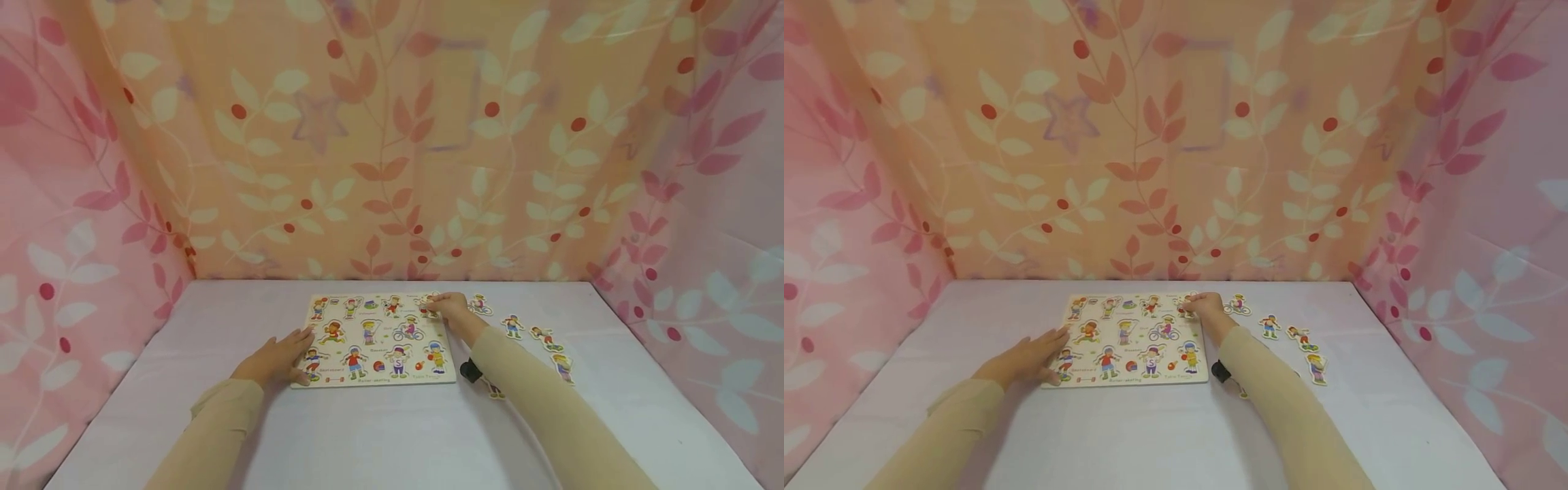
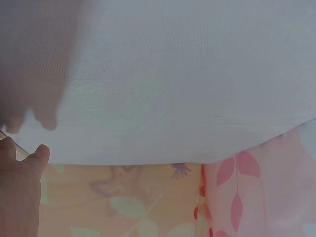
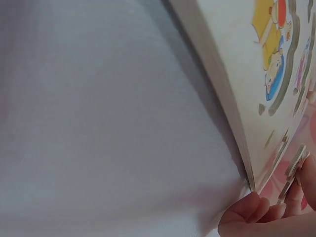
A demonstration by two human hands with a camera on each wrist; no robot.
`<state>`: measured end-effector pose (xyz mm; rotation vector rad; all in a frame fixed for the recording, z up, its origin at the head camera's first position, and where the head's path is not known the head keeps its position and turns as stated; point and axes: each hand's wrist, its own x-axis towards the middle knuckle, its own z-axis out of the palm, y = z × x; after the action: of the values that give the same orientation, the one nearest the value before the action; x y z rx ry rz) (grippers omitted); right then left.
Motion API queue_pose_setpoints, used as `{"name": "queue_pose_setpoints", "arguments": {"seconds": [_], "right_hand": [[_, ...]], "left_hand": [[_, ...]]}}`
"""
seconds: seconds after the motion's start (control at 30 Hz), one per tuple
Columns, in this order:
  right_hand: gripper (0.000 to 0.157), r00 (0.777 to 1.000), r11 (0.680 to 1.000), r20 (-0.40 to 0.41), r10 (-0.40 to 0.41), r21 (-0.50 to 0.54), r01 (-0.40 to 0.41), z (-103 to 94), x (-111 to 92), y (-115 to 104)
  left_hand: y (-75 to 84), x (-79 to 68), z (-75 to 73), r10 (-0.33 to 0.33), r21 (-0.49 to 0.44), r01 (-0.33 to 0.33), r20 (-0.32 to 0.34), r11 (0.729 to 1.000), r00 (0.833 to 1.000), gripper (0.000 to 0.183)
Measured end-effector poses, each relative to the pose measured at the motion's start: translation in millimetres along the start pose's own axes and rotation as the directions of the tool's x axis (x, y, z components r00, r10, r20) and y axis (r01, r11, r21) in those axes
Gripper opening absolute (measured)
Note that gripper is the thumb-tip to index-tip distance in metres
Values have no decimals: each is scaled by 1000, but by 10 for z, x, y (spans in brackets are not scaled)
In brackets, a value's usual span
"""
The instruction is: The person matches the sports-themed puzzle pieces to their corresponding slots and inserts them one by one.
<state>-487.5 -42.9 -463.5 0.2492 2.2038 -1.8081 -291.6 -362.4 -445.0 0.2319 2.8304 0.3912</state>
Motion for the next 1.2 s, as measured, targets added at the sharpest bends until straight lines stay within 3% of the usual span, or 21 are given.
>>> {"name": "queue_pose_setpoints", "arguments": {"seconds": [0.37, 0.7, 0.9, 1.1, 1.2], "right_hand": [[29, 998, 993, -11, 58, -105, -58, 88, 85, -37], [35, 999, 988, 33, 31, -155, -25, 101, 126, -90], [34, 998, 965, 20, 52, -259, -45, 130, 203, -100], [29, 998, 922, 60, 3, -386, 21, 135, 349, -19], [27, 998, 927, 57, -7, -373, 28, 133, 295, -33]], "left_hand": [[34, -21, -29, -1, -10, 1, 9, 1000, 1000, 94], [38, -13, -7, 9, -13, -9, -10, 1000, 1000, 94], [12, 11, 12, -9, -8, 9, 9, 1000, 1000, 96], [-1, 12, 20, -18, 9, 18, 2, 1000, 1000, 95], [10, 4, 13, -20, 14, 20, -5, 1000, 1000, 94]]}}
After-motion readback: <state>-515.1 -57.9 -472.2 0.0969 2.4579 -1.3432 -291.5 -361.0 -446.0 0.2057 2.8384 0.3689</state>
